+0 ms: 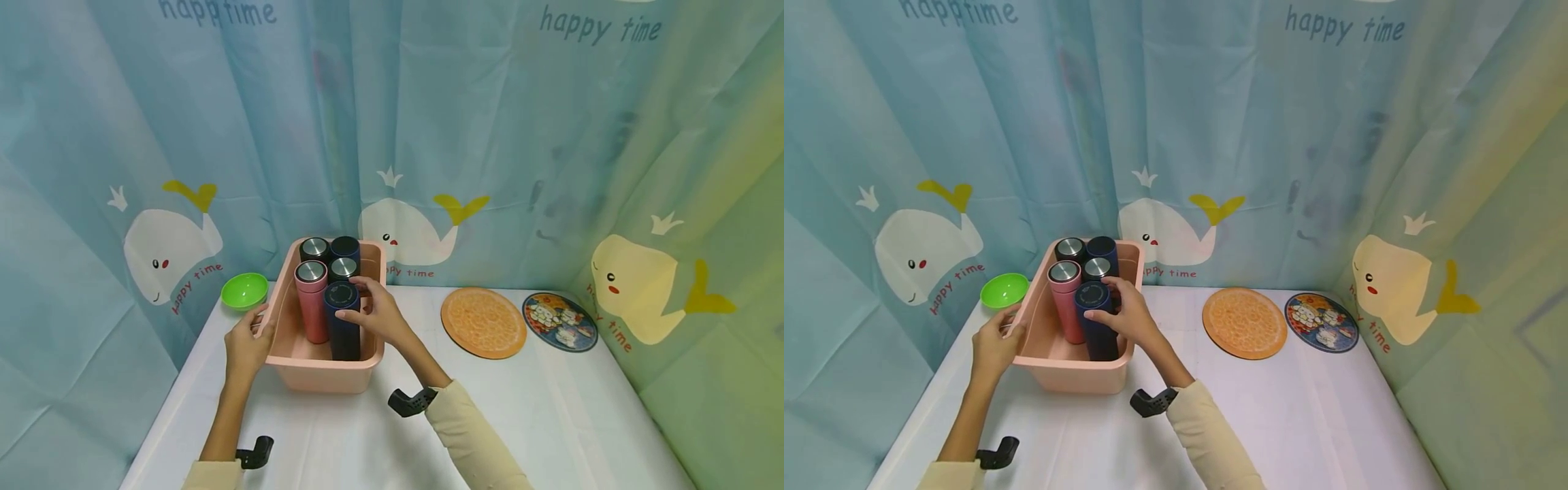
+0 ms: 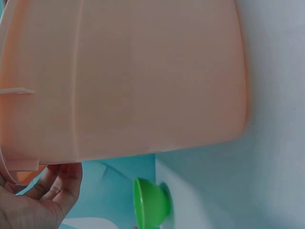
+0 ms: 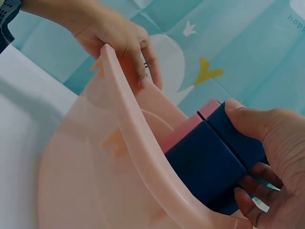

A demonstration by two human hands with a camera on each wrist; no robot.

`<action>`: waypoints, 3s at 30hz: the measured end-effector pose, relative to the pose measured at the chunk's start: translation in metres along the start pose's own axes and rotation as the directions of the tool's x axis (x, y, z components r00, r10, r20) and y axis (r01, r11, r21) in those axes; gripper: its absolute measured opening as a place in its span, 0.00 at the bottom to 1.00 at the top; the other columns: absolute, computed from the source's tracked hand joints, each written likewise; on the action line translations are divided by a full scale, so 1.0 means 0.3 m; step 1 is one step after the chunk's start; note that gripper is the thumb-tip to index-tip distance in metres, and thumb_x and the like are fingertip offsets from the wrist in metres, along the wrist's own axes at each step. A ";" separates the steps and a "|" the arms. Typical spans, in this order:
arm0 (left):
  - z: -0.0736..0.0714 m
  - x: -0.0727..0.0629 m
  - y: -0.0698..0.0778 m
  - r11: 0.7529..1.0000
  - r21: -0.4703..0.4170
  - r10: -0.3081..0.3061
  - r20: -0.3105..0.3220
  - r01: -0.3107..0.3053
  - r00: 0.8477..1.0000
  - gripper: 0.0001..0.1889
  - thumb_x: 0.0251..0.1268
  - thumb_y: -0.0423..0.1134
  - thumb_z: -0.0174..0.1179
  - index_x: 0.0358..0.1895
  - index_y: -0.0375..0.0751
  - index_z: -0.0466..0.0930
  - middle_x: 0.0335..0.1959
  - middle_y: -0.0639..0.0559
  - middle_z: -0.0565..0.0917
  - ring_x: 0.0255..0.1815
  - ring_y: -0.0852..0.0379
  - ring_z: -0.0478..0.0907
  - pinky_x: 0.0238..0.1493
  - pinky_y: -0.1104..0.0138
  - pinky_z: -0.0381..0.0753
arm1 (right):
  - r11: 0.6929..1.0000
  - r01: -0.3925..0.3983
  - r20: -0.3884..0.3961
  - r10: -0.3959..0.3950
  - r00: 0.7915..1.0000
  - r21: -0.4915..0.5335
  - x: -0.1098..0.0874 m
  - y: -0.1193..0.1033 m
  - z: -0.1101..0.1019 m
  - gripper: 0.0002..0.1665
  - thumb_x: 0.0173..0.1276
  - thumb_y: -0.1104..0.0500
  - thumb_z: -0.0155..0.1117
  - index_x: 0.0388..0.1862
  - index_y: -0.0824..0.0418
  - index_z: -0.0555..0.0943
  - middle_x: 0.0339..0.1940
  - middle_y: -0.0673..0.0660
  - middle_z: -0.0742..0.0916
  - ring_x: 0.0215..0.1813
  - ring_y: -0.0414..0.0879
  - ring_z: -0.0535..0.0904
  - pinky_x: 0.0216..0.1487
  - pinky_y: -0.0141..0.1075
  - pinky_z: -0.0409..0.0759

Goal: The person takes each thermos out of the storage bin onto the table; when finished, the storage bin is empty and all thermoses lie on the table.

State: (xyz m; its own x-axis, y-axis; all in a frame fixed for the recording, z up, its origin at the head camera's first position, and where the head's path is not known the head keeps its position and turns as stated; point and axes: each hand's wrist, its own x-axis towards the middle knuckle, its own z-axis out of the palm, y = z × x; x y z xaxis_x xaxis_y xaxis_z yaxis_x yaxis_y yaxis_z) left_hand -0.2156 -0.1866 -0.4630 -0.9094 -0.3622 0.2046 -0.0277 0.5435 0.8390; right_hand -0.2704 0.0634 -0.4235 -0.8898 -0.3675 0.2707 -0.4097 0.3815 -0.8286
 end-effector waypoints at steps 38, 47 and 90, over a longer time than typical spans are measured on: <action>0.004 -0.005 -0.007 0.999 0.001 -0.032 0.008 0.032 0.999 0.22 0.69 0.34 0.57 0.65 0.35 0.73 0.55 0.30 0.81 0.54 0.37 0.80 0.55 0.47 0.80 | 1.000 -0.011 0.048 0.011 0.999 0.002 -0.008 -0.016 0.034 0.44 0.54 0.56 0.78 0.66 0.63 0.66 0.58 0.62 0.80 0.54 0.53 0.80 0.54 0.45 0.84; 0.006 -0.007 -0.006 1.000 -0.013 -0.022 0.003 0.022 1.000 0.22 0.69 0.34 0.58 0.64 0.35 0.73 0.55 0.30 0.81 0.53 0.37 0.80 0.55 0.47 0.80 | 0.997 -0.004 0.061 0.008 0.998 -0.077 -0.011 -0.023 0.045 0.45 0.53 0.55 0.79 0.67 0.64 0.68 0.59 0.61 0.79 0.58 0.51 0.79 0.58 0.43 0.82; 0.009 -0.010 -0.007 0.999 -0.027 -0.022 0.000 0.022 1.000 0.21 0.69 0.34 0.57 0.64 0.34 0.73 0.54 0.29 0.81 0.54 0.37 0.80 0.55 0.47 0.81 | 0.989 0.146 -0.043 -0.146 0.988 0.002 -0.015 -0.149 -0.029 0.39 0.54 0.55 0.76 0.63 0.62 0.71 0.49 0.58 0.86 0.44 0.48 0.87 0.43 0.35 0.86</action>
State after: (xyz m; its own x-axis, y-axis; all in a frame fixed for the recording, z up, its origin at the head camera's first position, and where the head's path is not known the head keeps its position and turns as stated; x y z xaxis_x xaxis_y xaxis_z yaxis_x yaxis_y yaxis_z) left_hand -0.2139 -0.1847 -0.4667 -0.9085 -0.3742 0.1861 -0.0365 0.5147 0.8566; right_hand -0.2498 0.0553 -0.3835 -0.8282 -0.3822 0.4098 -0.5351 0.3220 -0.7810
